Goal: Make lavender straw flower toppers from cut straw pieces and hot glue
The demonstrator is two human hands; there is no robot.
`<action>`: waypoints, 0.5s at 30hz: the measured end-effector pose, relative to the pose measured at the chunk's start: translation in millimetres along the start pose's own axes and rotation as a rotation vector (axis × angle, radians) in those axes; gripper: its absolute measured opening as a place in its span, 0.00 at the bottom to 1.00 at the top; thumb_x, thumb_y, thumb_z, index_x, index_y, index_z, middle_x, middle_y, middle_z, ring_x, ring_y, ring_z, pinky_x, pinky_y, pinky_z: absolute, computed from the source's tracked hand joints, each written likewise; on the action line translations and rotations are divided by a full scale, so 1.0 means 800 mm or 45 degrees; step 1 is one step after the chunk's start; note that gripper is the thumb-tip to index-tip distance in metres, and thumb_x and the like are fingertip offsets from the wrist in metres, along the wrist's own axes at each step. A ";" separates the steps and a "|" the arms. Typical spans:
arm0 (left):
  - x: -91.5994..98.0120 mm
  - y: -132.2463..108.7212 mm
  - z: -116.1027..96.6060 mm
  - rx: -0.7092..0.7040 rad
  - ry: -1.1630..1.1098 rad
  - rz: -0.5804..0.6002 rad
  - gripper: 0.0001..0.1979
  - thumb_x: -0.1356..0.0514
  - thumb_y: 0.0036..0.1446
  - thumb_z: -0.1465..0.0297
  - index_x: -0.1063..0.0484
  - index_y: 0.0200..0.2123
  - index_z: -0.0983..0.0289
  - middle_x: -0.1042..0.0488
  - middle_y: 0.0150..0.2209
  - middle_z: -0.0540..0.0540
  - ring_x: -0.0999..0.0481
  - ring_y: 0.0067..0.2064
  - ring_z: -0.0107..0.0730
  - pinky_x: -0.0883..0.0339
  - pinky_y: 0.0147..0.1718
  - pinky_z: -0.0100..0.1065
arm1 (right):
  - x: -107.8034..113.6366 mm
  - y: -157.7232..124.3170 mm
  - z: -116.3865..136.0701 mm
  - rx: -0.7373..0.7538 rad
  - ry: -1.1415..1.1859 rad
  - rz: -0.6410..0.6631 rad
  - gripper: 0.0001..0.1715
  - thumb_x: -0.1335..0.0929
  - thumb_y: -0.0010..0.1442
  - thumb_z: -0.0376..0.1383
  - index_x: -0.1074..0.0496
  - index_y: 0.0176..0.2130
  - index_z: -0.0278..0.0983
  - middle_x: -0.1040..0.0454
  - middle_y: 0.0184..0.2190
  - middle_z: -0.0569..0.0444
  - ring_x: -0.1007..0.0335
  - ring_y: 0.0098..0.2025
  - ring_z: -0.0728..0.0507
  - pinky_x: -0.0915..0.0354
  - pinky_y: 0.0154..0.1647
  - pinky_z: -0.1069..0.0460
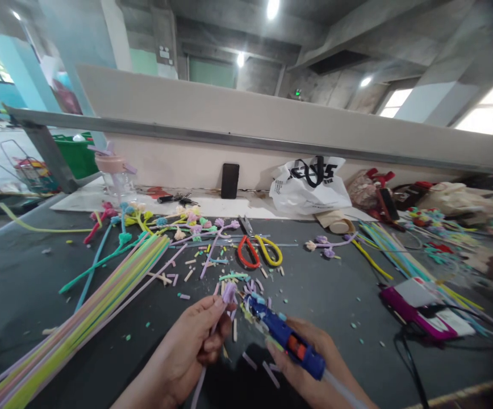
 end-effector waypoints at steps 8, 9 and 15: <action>-0.002 0.001 0.004 0.080 -0.119 -0.006 0.10 0.40 0.52 0.65 0.36 0.28 0.67 0.39 0.21 0.46 0.54 0.16 0.12 0.68 0.14 0.21 | -0.006 -0.011 -0.014 -0.081 0.173 -0.014 0.02 0.33 0.50 0.38 0.29 0.27 0.42 0.27 0.23 0.56 0.28 0.25 0.43 0.31 0.22 0.52; -0.002 0.000 0.004 0.079 -0.112 -0.001 0.11 0.40 0.51 0.65 0.37 0.27 0.66 0.39 0.21 0.45 0.54 0.16 0.12 0.68 0.14 0.21 | -0.009 -0.011 -0.013 -0.084 0.186 0.003 0.02 0.33 0.50 0.38 0.29 0.27 0.42 0.27 0.22 0.56 0.29 0.23 0.44 0.31 0.21 0.53; 0.000 0.002 0.004 0.050 -0.067 -0.013 0.11 0.40 0.52 0.64 0.37 0.28 0.66 0.39 0.20 0.45 0.54 0.16 0.12 0.68 0.15 0.21 | -0.016 -0.005 -0.007 -0.054 0.224 0.077 0.07 0.33 0.50 0.38 0.29 0.23 0.40 0.28 0.19 0.55 0.32 0.20 0.46 0.33 0.18 0.54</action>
Point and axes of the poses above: each hand's wrist, its own y-axis towards the middle knuckle, its own x-axis out of the back of the hand, z = x × y, the point moved 8 cm from there along y, towards the middle knuckle
